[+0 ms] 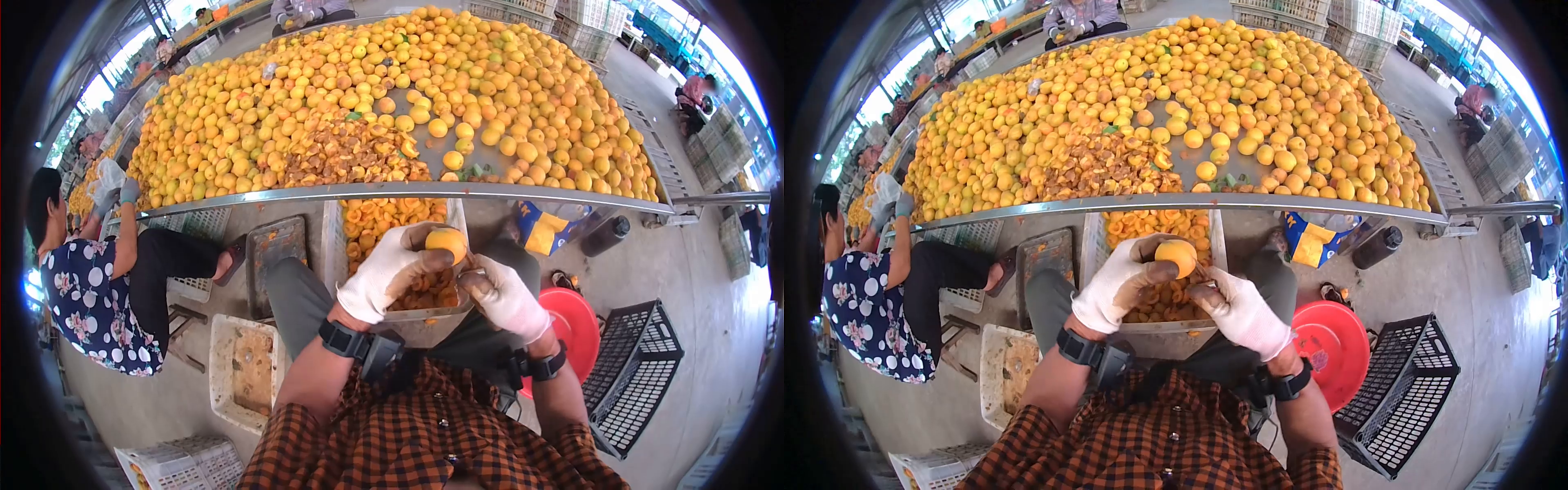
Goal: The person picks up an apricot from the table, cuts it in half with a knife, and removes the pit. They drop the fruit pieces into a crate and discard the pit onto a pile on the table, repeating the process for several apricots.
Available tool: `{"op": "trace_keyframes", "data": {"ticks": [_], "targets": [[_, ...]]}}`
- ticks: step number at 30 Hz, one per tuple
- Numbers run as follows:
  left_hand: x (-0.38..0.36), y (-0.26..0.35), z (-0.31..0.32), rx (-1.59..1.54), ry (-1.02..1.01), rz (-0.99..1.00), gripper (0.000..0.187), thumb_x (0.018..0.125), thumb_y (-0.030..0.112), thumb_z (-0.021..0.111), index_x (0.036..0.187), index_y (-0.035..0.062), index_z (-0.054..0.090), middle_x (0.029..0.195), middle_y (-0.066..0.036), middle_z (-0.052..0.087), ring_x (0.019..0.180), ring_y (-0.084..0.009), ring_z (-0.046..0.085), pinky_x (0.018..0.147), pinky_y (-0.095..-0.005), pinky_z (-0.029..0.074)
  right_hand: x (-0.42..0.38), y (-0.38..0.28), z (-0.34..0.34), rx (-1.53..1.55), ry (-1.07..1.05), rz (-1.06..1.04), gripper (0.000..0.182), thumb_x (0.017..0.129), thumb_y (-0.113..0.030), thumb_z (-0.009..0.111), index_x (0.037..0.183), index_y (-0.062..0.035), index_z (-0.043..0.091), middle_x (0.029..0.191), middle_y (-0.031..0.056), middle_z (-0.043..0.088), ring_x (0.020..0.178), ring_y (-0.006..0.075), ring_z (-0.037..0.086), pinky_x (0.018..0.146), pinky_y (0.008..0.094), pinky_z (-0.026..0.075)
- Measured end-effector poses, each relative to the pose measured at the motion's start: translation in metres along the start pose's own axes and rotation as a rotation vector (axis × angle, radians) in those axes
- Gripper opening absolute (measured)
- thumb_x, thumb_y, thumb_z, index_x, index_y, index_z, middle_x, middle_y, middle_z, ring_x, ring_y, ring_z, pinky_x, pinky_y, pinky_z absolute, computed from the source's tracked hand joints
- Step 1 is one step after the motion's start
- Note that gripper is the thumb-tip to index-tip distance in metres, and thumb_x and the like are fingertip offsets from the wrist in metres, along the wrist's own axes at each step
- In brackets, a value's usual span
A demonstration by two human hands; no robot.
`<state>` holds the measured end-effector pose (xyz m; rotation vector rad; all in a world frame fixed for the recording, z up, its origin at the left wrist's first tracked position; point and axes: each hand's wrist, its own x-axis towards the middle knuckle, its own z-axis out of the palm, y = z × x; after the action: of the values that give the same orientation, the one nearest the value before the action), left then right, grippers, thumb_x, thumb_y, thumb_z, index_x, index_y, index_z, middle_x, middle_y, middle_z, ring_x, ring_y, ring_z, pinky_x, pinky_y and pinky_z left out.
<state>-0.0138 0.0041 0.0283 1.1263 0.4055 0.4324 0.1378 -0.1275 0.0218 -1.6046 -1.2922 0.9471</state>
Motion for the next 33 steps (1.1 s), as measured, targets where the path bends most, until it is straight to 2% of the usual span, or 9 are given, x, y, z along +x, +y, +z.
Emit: {"op": "trace_keyframes", "data": {"ticks": [7,8,10,12,14,20,24,30,33], "targets": [[0.000,0.003,-0.008,0.496,-0.084,-0.105,0.040,0.071,0.012,0.066,0.108,-0.0023,0.060,0.101,-0.007,0.062,0.091,-0.0138,0.057,0.086,-0.0254,0.042,0.002,0.009,-0.013,0.144,-0.235,0.106,0.021,0.088,-0.019,0.057,0.096,0.0009,0.056,0.071,0.0071,0.059,0.061,0.0129,0.055,0.058,0.0256,0.045],[0.000,-0.007,-0.009,0.302,-0.109,-0.038,0.041,0.073,0.012,0.065,0.111,-0.0014,0.058,0.103,-0.008,0.062,0.091,-0.0151,0.058,0.085,-0.0268,0.044,0.001,0.006,-0.015,0.209,-0.264,0.201,0.021,0.089,-0.020,0.056,0.095,-0.0005,0.057,0.068,0.0037,0.057,0.060,0.0105,0.053,0.056,0.0236,0.044],[-0.001,-0.021,-0.007,0.104,-0.146,0.031,0.041,0.076,0.013,0.064,0.114,-0.0005,0.056,0.105,-0.008,0.061,0.092,-0.0164,0.059,0.084,-0.0282,0.046,0.009,0.044,-0.002,0.629,-0.031,-0.181,0.022,0.092,-0.025,0.053,0.095,-0.0033,0.055,0.065,-0.0010,0.053,0.058,0.0076,0.050,0.053,0.0206,0.040],[-0.006,-0.030,-0.003,-0.389,-0.033,-0.172,0.045,0.084,0.021,0.061,0.123,0.0015,0.048,0.105,-0.010,0.060,0.091,-0.0192,0.061,0.077,-0.0312,0.051,0.025,0.041,0.007,0.909,0.444,-0.171,0.031,0.095,-0.034,0.046,0.095,-0.0036,0.053,0.057,-0.0031,0.043,0.047,0.0070,0.039,0.044,0.0212,0.032],[-0.002,-0.033,0.005,-0.447,-0.032,-0.176,0.042,0.092,0.026,0.053,0.123,0.0002,0.042,0.093,-0.010,0.060,0.079,-0.0207,0.060,0.068,-0.0346,0.052,0.026,-0.006,-0.001,1.130,0.332,-0.284,0.032,0.096,-0.034,0.044,0.097,-0.0028,0.053,0.053,-0.0028,0.040,0.041,0.0076,0.035,0.041,0.0221,0.030],[0.013,-0.056,0.011,-0.780,-0.094,-0.286,0.042,0.097,0.041,0.036,0.112,0.0032,0.049,0.094,-0.012,0.060,0.070,-0.0191,0.060,0.056,-0.0260,0.048,0.059,-0.048,0.007,0.760,0.747,-0.467,0.040,0.096,-0.038,0.039,0.102,0.0001,0.049,0.050,0.0009,0.037,0.034,0.0111,0.032,0.033,0.0254,0.028],[0.011,-0.056,0.014,-0.783,0.062,-0.303,0.041,0.098,0.040,0.035,0.116,0.0049,0.046,0.095,-0.010,0.058,0.072,-0.0179,0.057,0.052,-0.0244,0.043,0.064,-0.029,0.025,0.838,0.614,-0.472,0.029,0.090,-0.027,0.057,0.103,-0.0008,0.056,0.066,-0.0020,0.054,0.056,0.0029,0.044,0.051,0.0176,0.033],[0.012,-0.064,0.019,-0.923,0.260,-0.328,0.035,0.097,0.037,0.041,0.107,0.0052,0.048,0.086,-0.009,0.054,0.063,-0.0180,0.052,0.048,-0.0248,0.041,0.076,-0.017,0.036,1.086,0.506,-0.335,0.032,0.095,-0.033,0.047,0.099,-0.0019,0.051,0.054,-0.0012,0.042,0.038,0.0066,0.032,0.037,0.0241,0.027],[0.011,-0.070,0.010,-0.835,0.186,-0.259,0.035,0.097,0.031,0.039,0.121,0.0063,0.044,0.105,-0.009,0.055,0.084,-0.0208,0.057,0.061,-0.0297,0.049,0.083,-0.015,0.027,1.242,0.507,-0.224,0.038,0.095,-0.041,0.043,0.099,-0.0042,0.050,0.051,-0.0022,0.034,0.034,0.0083,0.023,0.034,0.0255,0.020]]}}
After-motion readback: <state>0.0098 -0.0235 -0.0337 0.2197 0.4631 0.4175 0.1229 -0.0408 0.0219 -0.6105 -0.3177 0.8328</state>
